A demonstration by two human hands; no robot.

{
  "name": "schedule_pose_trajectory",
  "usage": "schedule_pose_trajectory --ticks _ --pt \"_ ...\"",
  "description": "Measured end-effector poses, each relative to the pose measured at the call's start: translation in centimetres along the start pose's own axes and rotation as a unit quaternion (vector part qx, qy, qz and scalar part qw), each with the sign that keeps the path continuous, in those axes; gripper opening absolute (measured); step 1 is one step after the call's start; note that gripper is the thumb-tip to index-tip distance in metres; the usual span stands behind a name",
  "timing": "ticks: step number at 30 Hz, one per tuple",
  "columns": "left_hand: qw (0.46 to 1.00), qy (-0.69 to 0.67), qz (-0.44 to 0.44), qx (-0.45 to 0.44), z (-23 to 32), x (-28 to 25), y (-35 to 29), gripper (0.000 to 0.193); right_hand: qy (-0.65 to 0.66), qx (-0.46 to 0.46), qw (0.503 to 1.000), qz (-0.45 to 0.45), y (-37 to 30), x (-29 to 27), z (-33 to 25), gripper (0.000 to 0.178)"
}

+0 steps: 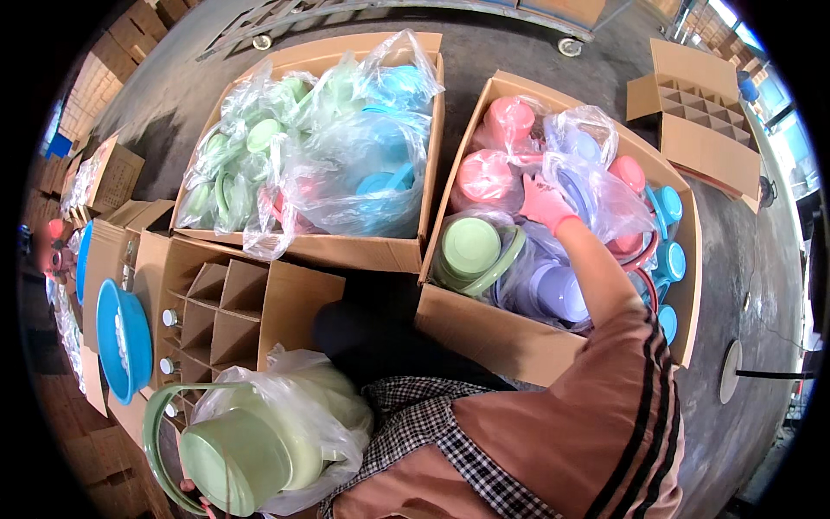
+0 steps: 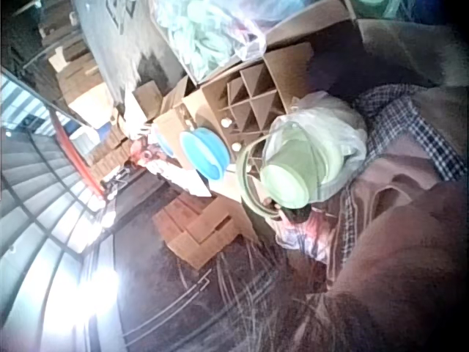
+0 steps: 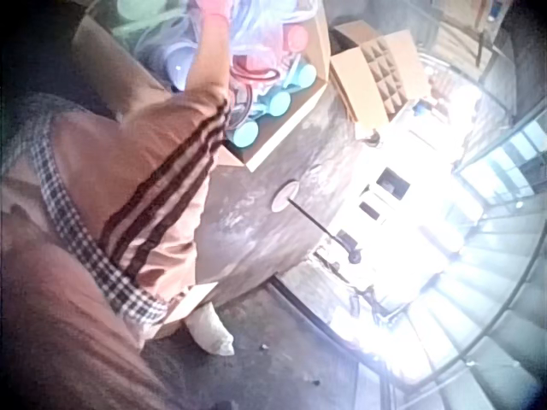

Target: The person sits on the floor in a warehouse and packs plastic kitchenware into cardboard boxes. They unwrap pink and green thermos flasks and matching cups from plastic bags, inspect the items, and place them into boxes. The person also handles a blue basin and stacks the items.

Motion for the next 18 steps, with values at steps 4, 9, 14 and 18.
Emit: schedule_pose_trajectory --ticks 4,9,14,18 --pt "1.000 -0.019 -0.013 -0.003 -0.2 -0.1 0.3 0.034 -0.200 -0.062 0.965 -0.156 1.9 7.4 1.4 0.033" --pt "0.999 -0.038 -0.020 -0.011 -0.4 -1.3 0.3 0.034 -0.310 -0.165 0.922 -0.162 0.0 2.5 -0.9 0.027" --pt "0.995 -0.083 -0.048 -0.014 -0.4 -1.6 0.6 0.034 -0.278 -0.231 0.932 0.028 -1.0 0.4 -1.0 0.025" --pt "0.992 -0.105 -0.064 -0.016 -0.3 -1.8 0.3 0.034 -0.417 -0.273 0.867 0.022 -3.2 -6.1 -4.5 0.025"
Point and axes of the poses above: each hand's wrist, its own y-axis towards the middle knuckle, its own x-axis out of the palm, z = x × y, the point moved 1 cm from there along y, towards the middle knuckle, and after that the axes turned 13 degrees about x, right-handed, at the moved point
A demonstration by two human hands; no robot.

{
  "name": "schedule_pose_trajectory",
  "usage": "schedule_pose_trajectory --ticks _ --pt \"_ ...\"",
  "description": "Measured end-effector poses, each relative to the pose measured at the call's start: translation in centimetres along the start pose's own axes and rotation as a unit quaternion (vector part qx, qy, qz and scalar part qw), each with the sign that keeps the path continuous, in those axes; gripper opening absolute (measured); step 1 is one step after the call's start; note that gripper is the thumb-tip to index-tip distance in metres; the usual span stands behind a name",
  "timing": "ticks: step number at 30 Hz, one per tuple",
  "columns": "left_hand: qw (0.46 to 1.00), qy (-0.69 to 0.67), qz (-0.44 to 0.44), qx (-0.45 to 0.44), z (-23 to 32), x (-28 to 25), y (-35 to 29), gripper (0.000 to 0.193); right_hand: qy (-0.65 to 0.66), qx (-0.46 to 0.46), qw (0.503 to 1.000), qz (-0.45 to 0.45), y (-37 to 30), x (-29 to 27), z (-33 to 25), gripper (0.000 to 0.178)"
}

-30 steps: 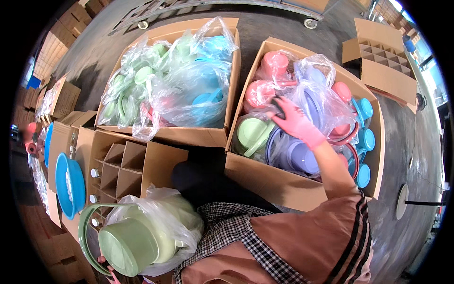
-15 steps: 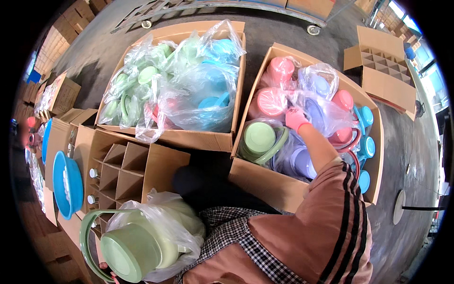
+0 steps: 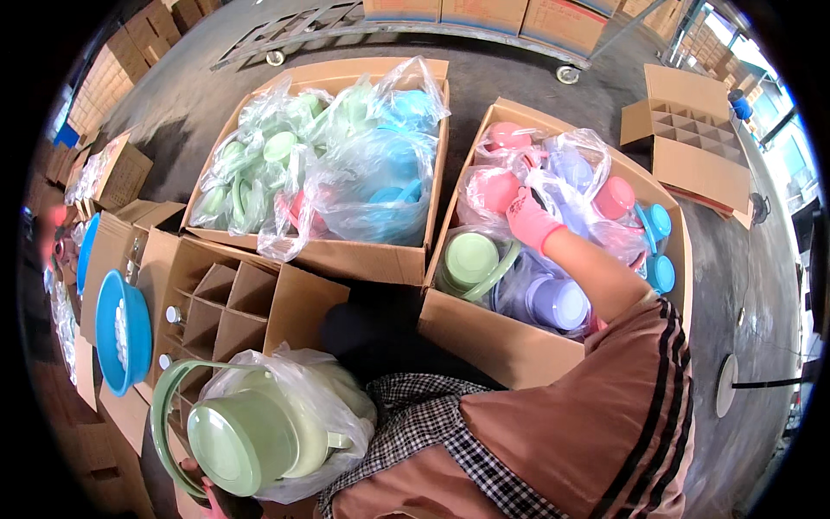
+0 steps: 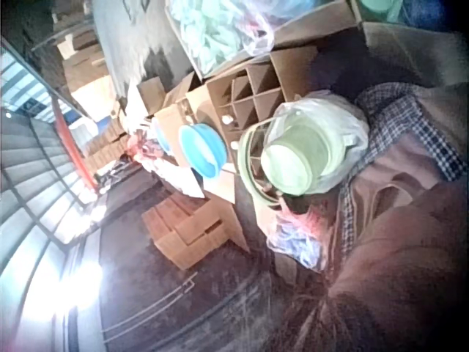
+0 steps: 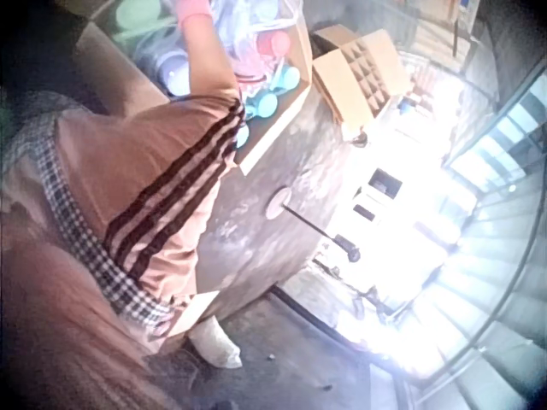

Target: The person sits on the floor in a warehouse and packs plastic kitchenware into cardboard boxes. They unwrap pink and green thermos flasks and matching cups from plastic bags, inspect the items, and place them into boxes. The person also handles a blue basin and stacks the items.

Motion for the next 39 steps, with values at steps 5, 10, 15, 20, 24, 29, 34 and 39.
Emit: schedule_pose_trajectory --ticks 5,10,15,20,24,29,34,39 --pt "1.000 -0.019 -0.008 -0.001 0.6 -0.6 -1.0 0.034 0.010 0.049 0.998 0.039 -0.4 -0.2 0.4 0.023" --pt "0.998 -0.057 -0.036 -0.009 0.5 -0.7 -2.0 0.034 0.025 0.042 0.998 -0.047 1.6 4.2 -4.6 0.023" --pt "0.996 -0.077 -0.051 -0.015 1.0 -1.9 -3.2 0.034 -0.002 -0.002 0.999 0.046 1.7 0.6 -3.0 0.023" --pt "0.993 -0.094 -0.069 -0.024 0.8 -2.5 -3.2 0.034 -0.038 0.004 0.987 0.155 -0.1 -3.5 4.0 0.021" --pt "0.991 -0.096 -0.088 -0.030 1.5 -2.3 -2.8 0.034 0.400 0.183 0.877 0.195 -4.2 -8.6 11.9 0.020" --pt "0.987 -0.098 -0.125 -0.035 2.4 -1.3 -2.1 0.034 0.276 0.265 0.917 0.113 -6.6 -8.2 20.4 0.037" --pt "0.989 -0.119 -0.090 0.006 0.2 -0.3 -1.3 0.035 0.351 0.610 0.707 0.071 -13.1 0.2 28.9 0.071" --pt "0.972 -0.211 -0.053 -0.090 0.2 0.3 -0.2 0.040 0.654 0.636 0.342 0.227 -21.4 10.1 28.2 0.059"
Point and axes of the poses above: each hand's wrist, its own y-axis towards the middle knuckle, its own x-axis out of the palm, z = x × y, the point moved 1 cm from there along y, towards the middle knuckle, and after that the axes turned 13 degrees about x, right-handed, at the moved point
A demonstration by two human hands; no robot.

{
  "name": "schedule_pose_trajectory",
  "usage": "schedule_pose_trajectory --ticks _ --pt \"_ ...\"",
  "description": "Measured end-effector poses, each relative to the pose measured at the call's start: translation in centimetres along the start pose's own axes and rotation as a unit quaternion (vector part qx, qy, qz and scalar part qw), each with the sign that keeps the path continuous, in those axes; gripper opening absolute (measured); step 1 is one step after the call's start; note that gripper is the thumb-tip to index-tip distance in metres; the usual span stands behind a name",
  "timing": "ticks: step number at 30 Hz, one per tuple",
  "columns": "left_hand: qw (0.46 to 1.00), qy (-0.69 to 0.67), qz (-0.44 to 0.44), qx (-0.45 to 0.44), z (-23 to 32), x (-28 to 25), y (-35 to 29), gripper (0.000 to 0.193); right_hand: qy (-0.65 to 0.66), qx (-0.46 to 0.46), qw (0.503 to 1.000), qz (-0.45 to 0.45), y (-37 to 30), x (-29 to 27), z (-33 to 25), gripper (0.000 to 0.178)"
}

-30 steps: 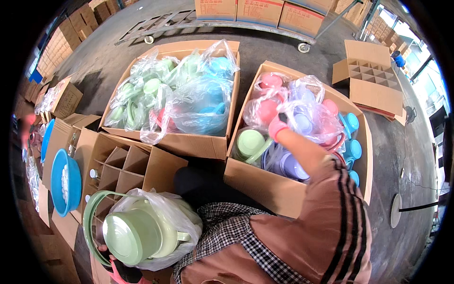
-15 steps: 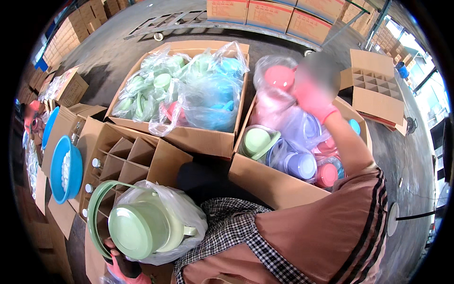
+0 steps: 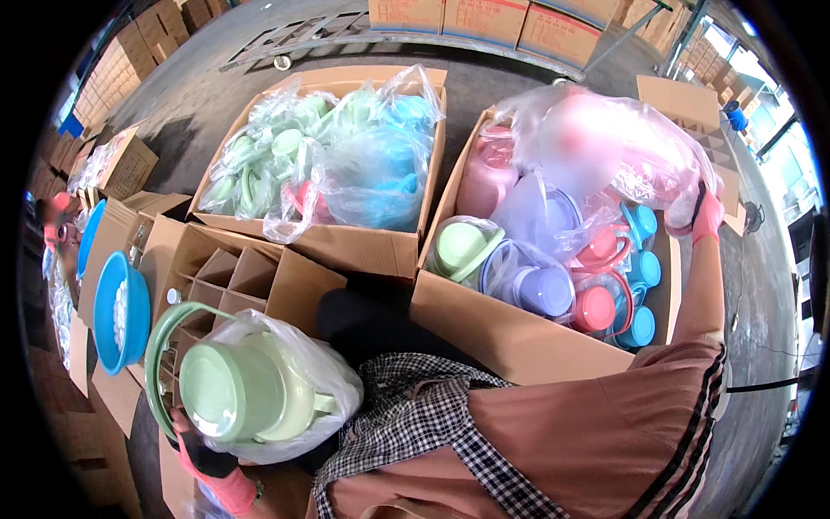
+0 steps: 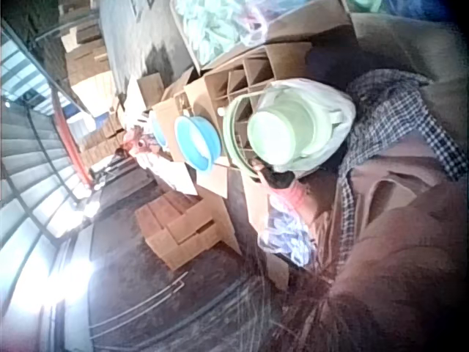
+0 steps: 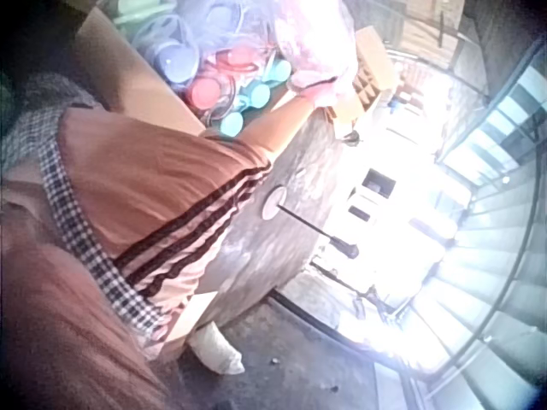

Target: The person sits on the floor in a warehouse and packs plastic kitchenware into cardboard boxes. They unwrap pink and green thermos flasks and matching cups from plastic bags, inspect the items, and place them into boxes. The person also handles a blue basin and stacks the items.

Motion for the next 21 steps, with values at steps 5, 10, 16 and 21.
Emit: schedule_pose_trajectory --ticks 5,10,16,21 --pt "0.998 0.021 -0.019 0.048 0.3 2.5 3.2 0.041 0.058 0.117 0.988 0.081 -0.5 -0.7 8.3 0.056" --pt "0.997 -0.021 -0.025 0.070 5.8 15.4 6.2 0.038 0.110 0.127 0.985 0.039 -3.0 -0.4 11.3 0.052" --pt "0.975 -0.105 -0.156 0.119 9.1 25.1 13.1 0.037 0.072 0.109 0.991 0.027 -4.8 -0.5 11.9 0.058" --pt "0.949 -0.056 -0.212 0.226 8.7 34.1 15.0 0.030 0.137 0.119 0.983 -0.025 -6.6 1.9 12.6 0.054"
Point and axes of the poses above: each hand's wrist, its own y-axis towards the middle knuckle, its own x-axis out of the palm, z = x × y, the point moved 1 cm from there along y, towards the middle knuckle, and after that the axes turned 13 degrees about x, right-handed, at the moved point
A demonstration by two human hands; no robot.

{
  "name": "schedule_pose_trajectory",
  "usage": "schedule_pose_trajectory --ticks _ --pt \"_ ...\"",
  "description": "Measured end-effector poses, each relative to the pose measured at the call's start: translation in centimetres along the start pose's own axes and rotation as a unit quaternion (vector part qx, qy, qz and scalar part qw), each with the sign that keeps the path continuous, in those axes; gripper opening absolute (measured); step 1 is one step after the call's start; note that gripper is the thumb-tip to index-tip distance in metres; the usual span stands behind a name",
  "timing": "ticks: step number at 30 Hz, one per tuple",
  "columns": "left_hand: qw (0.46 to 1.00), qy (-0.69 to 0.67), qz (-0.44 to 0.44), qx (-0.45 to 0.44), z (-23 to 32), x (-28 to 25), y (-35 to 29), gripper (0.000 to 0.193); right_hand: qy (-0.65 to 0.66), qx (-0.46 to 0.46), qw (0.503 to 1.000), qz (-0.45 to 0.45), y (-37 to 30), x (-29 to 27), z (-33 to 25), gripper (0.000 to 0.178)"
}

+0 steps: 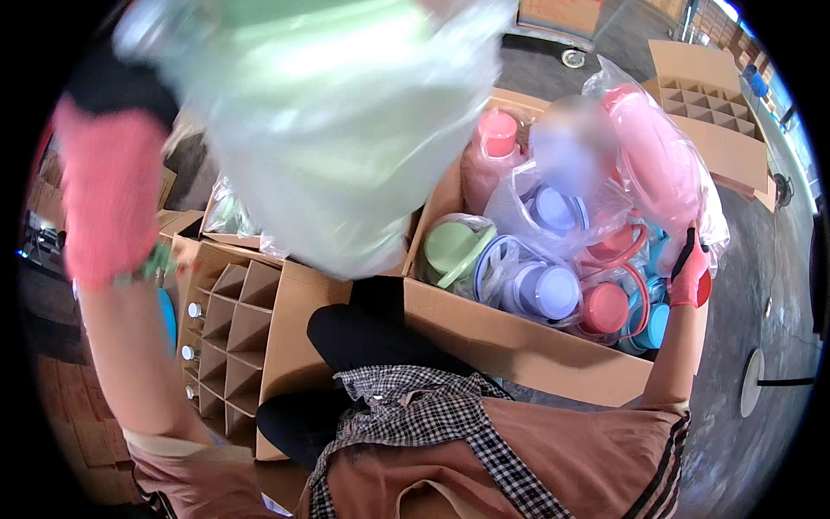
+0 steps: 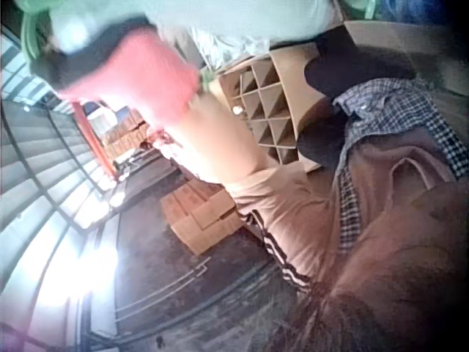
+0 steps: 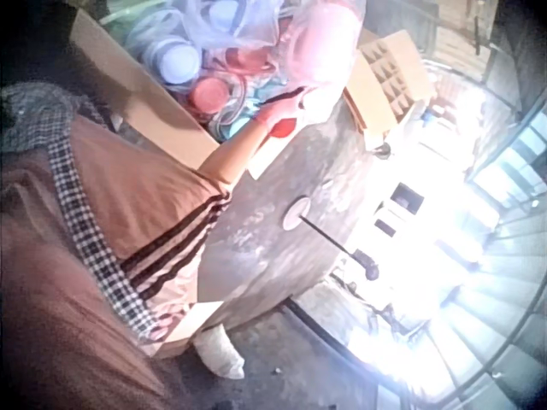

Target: The person sits on the floor in a warehouse and packs plastic kitchenware into cardboard boxes. They unwrap pink and green thermos flasks and matching cups from plastic bags, inspect the items, and place them into boxes. The person also handles a blue basin and stacks the items.

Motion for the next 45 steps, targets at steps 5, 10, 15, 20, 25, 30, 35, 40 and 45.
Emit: schedule_pose_trajectory --ticks 5,10,15,20,25,30,35,40,45 --pt "0.847 0.415 -0.144 0.299 -10.4 8.5 1.9 0.023 0.003 0.027 0.999 0.040 -1.0 -3.6 -0.4 0.042" --pt "0.955 -0.142 0.118 -0.232 -14.6 10.6 -2.1 0.024 -0.178 0.074 0.981 -0.001 0.4 -5.8 1.4 0.027" --pt "0.943 -0.260 -0.005 -0.208 -14.7 5.6 -1.7 0.023 -0.587 -0.148 0.795 -0.043 -6.1 -3.0 -2.1 0.041" --pt "0.986 -0.049 0.128 -0.096 -12.8 -3.8 0.0 0.024 -0.720 -0.150 0.678 0.010 -11.2 0.7 -6.1 0.039" --pt "0.981 0.136 0.137 -0.009 -6.2 -13.6 -1.4 0.026 -0.512 -0.447 0.724 -0.123 -19.3 10.8 -9.6 0.035" --pt "0.953 0.285 0.097 0.040 -2.5 -17.2 -2.3 0.030 -0.464 -0.548 0.564 -0.408 -14.8 23.7 3.3 0.022" --pt "0.893 0.439 0.057 0.077 1.3 -20.9 -4.8 0.034 -0.716 -0.372 0.382 -0.451 -12.0 25.5 12.4 0.028" --pt "0.833 0.539 -0.029 0.121 2.8 -19.9 -7.1 0.039 -0.805 -0.374 0.283 -0.365 -10.8 21.7 6.9 0.028" --pt "0.888 0.452 0.004 0.087 2.4 -18.8 -6.9 0.036 -0.732 -0.606 0.275 -0.146 -10.1 24.5 14.4 0.028"
Point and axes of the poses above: each hand's wrist, its own y-axis towards the middle knuckle, its own x-axis out of the palm, z = x × y, the point moved 1 cm from there along y, towards the middle knuckle, and after that the axes turned 13 degrees about x, right-handed, at the moved point
